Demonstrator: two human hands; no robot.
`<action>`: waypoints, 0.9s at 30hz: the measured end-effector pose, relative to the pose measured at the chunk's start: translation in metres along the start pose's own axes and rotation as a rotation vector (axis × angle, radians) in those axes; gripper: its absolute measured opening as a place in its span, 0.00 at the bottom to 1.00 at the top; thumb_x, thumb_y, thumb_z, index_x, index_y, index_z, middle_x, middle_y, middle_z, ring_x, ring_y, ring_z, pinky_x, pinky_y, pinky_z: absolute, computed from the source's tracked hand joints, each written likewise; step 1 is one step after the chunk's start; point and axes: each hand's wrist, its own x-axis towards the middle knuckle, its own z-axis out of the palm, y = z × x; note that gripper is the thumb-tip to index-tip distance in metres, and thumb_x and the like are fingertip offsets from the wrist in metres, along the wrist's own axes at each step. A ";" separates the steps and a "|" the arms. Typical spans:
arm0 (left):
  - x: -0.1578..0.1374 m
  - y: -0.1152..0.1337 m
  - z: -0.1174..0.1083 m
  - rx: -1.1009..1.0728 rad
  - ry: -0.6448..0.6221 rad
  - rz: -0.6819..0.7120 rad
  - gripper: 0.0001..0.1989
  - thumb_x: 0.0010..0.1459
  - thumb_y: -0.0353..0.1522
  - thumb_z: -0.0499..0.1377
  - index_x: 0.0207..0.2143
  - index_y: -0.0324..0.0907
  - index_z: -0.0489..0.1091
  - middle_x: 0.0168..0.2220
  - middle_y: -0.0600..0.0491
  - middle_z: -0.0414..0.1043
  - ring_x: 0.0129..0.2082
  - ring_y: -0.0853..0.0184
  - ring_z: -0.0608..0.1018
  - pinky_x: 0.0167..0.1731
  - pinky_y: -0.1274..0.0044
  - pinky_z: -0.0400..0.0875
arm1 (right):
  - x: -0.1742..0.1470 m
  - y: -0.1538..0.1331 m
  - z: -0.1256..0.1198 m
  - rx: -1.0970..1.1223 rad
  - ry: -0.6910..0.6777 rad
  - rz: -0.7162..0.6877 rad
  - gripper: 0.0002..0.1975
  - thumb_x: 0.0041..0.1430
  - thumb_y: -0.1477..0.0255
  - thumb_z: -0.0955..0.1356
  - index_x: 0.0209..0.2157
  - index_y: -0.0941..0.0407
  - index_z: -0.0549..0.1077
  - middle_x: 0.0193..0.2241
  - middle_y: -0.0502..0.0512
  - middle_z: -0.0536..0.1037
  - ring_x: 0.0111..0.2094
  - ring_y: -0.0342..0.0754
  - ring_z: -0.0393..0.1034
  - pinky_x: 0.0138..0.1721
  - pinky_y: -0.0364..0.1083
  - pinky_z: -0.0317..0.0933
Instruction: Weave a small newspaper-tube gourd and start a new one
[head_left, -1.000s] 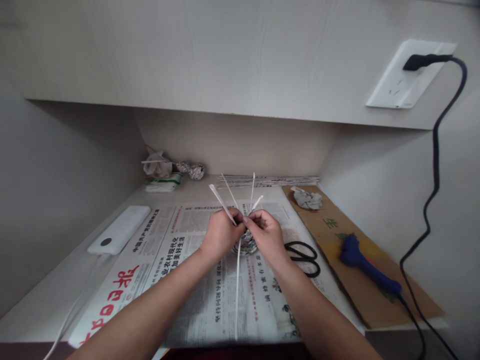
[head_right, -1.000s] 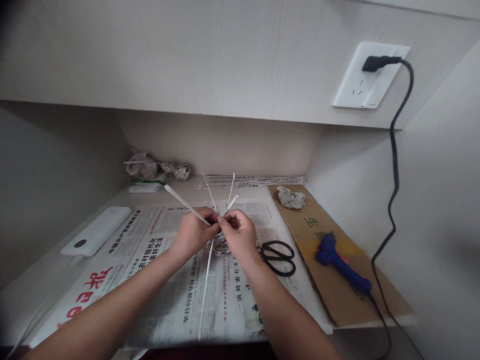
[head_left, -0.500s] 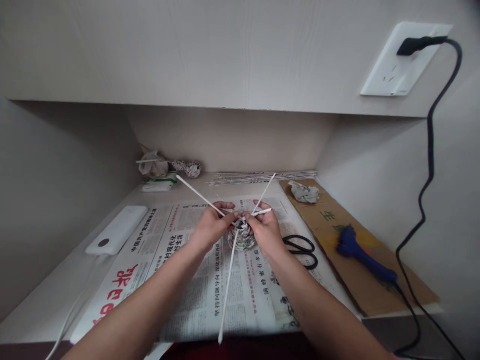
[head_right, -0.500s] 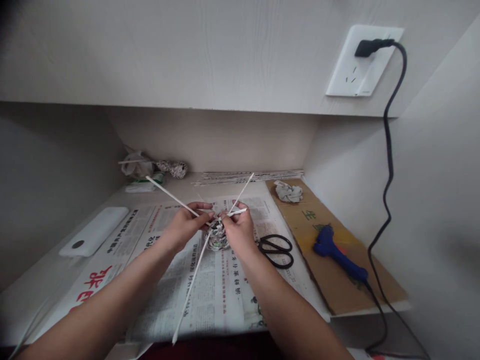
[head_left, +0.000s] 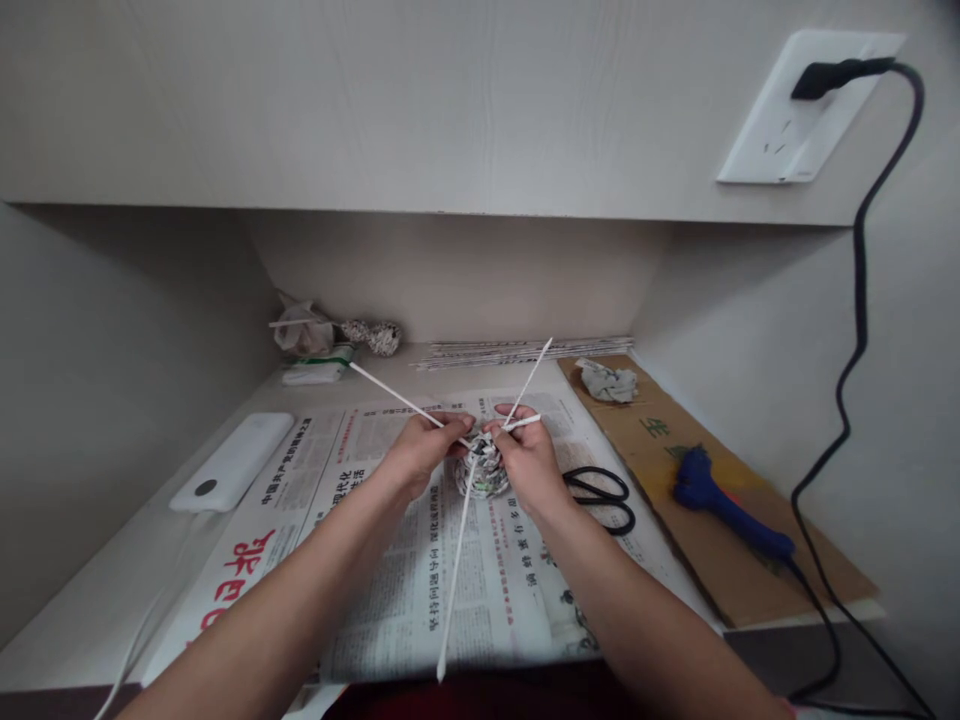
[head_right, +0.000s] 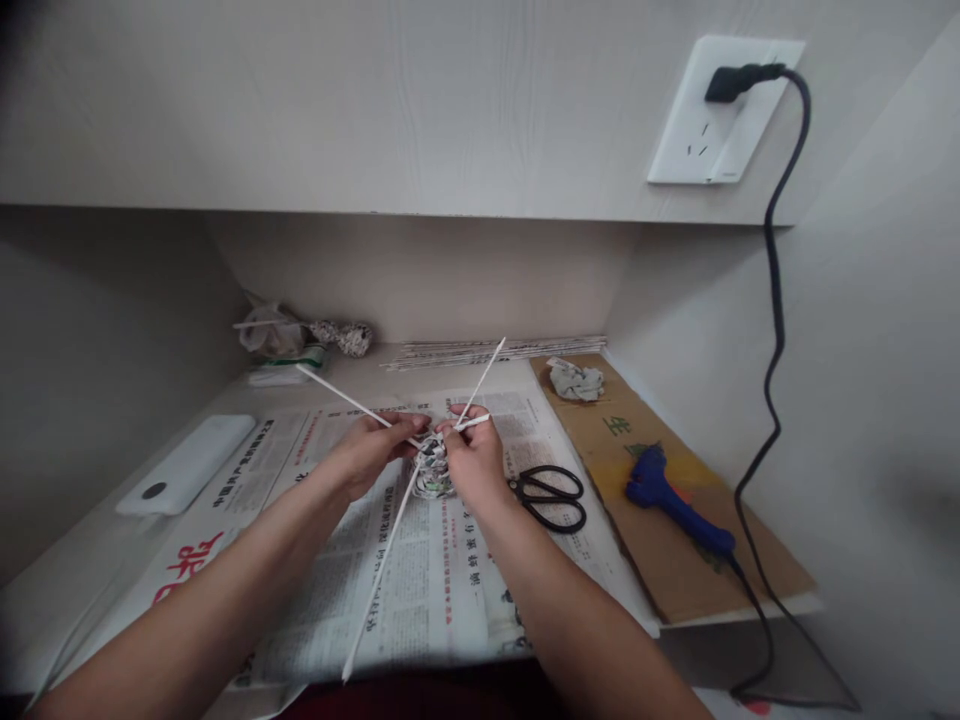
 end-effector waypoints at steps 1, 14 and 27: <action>-0.001 0.001 0.001 -0.002 0.007 -0.002 0.18 0.39 0.37 0.70 0.30 0.34 0.74 0.26 0.52 0.74 0.24 0.73 0.73 0.23 0.81 0.68 | 0.000 0.000 0.000 0.002 -0.005 -0.006 0.18 0.47 0.69 0.70 0.41 0.54 0.64 0.27 0.47 0.75 0.25 0.44 0.70 0.29 0.44 0.62; 0.005 -0.008 0.007 0.079 0.001 0.122 0.19 0.35 0.37 0.72 0.28 0.35 0.72 0.22 0.56 0.71 0.19 0.75 0.69 0.20 0.81 0.60 | 0.001 0.011 -0.005 -0.134 -0.025 -0.115 0.13 0.53 0.70 0.67 0.42 0.53 0.67 0.29 0.48 0.75 0.28 0.44 0.70 0.33 0.45 0.64; -0.009 -0.008 0.005 0.653 0.086 0.481 0.06 0.56 0.34 0.57 0.28 0.42 0.68 0.24 0.57 0.69 0.26 0.69 0.70 0.29 0.78 0.62 | 0.001 0.009 -0.005 -0.284 0.046 -0.137 0.09 0.55 0.69 0.65 0.39 0.53 0.69 0.29 0.49 0.74 0.30 0.46 0.69 0.34 0.45 0.62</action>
